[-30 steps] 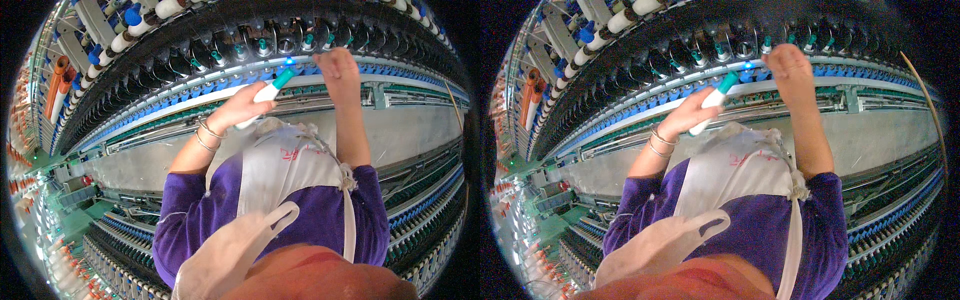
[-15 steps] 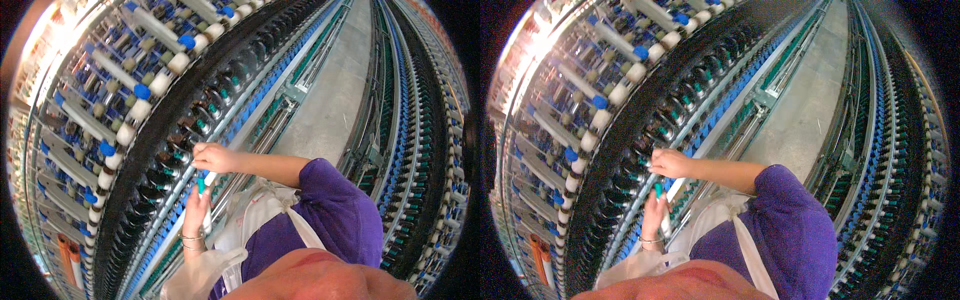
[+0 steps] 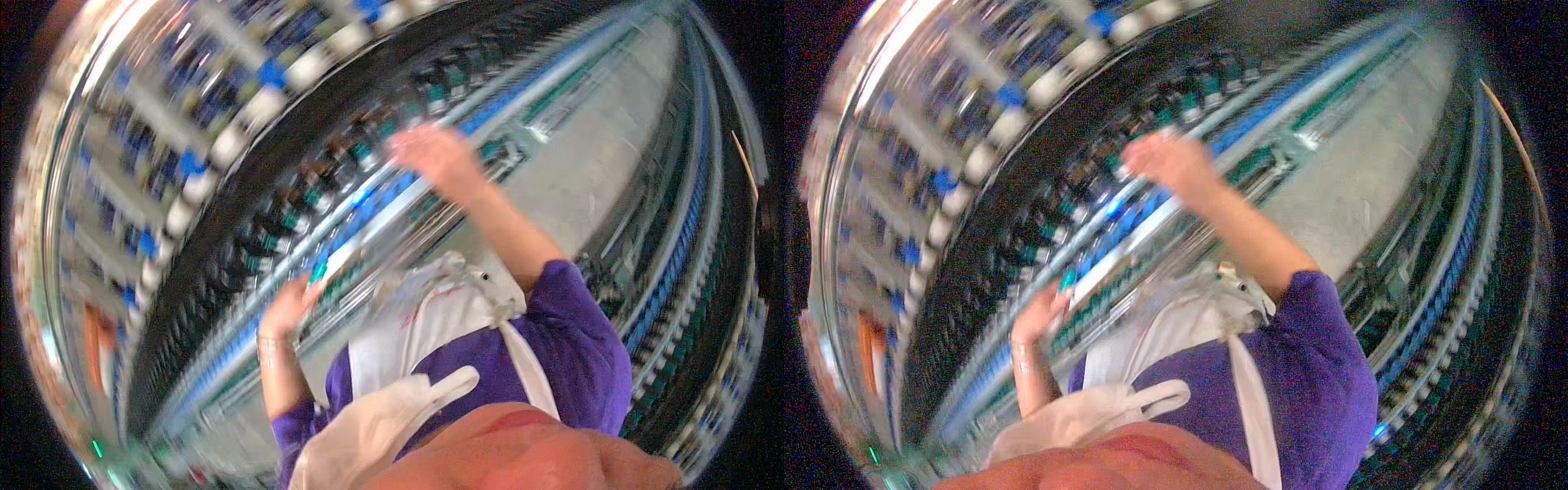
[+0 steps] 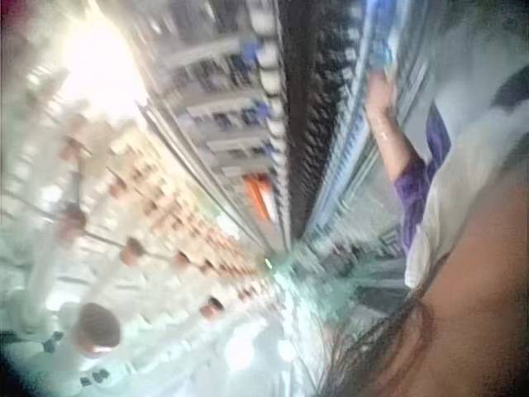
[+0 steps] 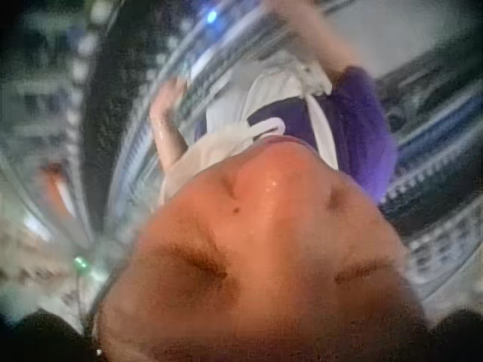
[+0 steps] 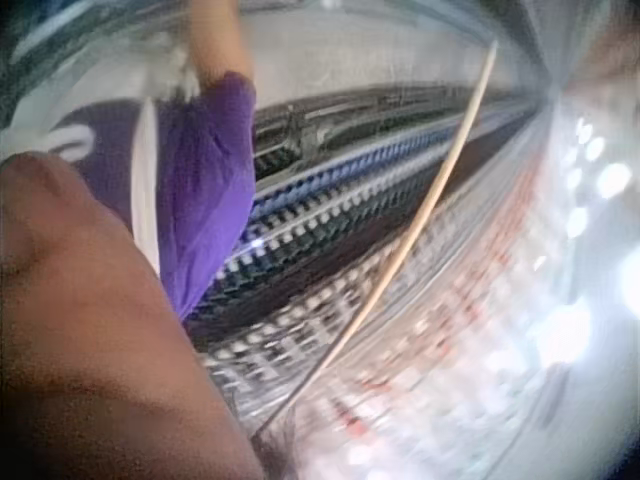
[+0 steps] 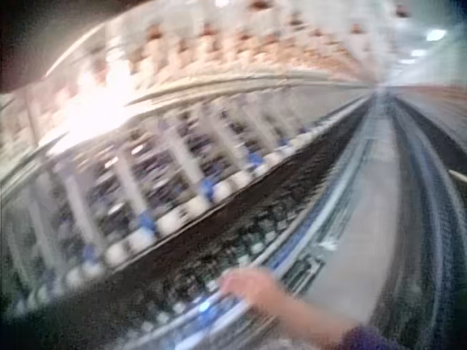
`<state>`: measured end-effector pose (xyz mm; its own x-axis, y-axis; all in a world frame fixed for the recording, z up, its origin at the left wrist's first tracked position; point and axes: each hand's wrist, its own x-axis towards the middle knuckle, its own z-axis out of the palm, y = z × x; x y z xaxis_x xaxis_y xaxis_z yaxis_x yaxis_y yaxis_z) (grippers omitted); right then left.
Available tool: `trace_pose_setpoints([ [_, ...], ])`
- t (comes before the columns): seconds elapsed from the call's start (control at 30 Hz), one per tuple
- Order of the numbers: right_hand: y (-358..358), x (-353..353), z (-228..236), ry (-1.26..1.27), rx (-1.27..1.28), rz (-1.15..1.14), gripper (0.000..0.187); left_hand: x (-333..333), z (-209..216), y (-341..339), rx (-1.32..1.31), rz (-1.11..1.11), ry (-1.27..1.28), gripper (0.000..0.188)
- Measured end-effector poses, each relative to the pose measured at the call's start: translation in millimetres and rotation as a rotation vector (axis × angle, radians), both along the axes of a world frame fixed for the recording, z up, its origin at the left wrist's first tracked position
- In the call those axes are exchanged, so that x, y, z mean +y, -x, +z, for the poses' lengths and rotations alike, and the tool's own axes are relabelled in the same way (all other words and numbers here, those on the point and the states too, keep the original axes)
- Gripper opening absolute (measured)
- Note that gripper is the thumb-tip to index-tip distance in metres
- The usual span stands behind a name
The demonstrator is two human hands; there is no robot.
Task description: The person walks along a textile machine and replaces empty spools with new ones. They remove empty spools from the machine, place them in a bin, and then install new spools from a nearby container. The person repeats this process for multiple spools along the machine.
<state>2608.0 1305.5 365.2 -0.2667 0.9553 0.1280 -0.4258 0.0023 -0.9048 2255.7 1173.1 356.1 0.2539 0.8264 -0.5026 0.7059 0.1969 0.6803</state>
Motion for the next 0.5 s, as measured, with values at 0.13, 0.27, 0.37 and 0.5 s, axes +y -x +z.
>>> trace_pose_setpoints([
  [0.13, -1, 1, -2, -0.011, 0.149, 0.341, 0.039, -3, 4, 11, 0.095, -0.108, -0.192, 0.054],
  [0.27, 18, 0, -11, -0.868, -1.085, -0.093, 0.025, -10, 14, 19, -0.011, 0.003, -0.037, 0.046],
  [0.37, 21, 13, -1, -0.073, 0.002, -0.063, 0.03, -24, 11, 31, -0.108, 0.129, 0.037, 0.047],
  [0.5, 5, 38, 13, 0.211, 0.643, 0.372, 0.033, -57, -18, 66, -0.45, 0.405, 0.188, 0.046],
])
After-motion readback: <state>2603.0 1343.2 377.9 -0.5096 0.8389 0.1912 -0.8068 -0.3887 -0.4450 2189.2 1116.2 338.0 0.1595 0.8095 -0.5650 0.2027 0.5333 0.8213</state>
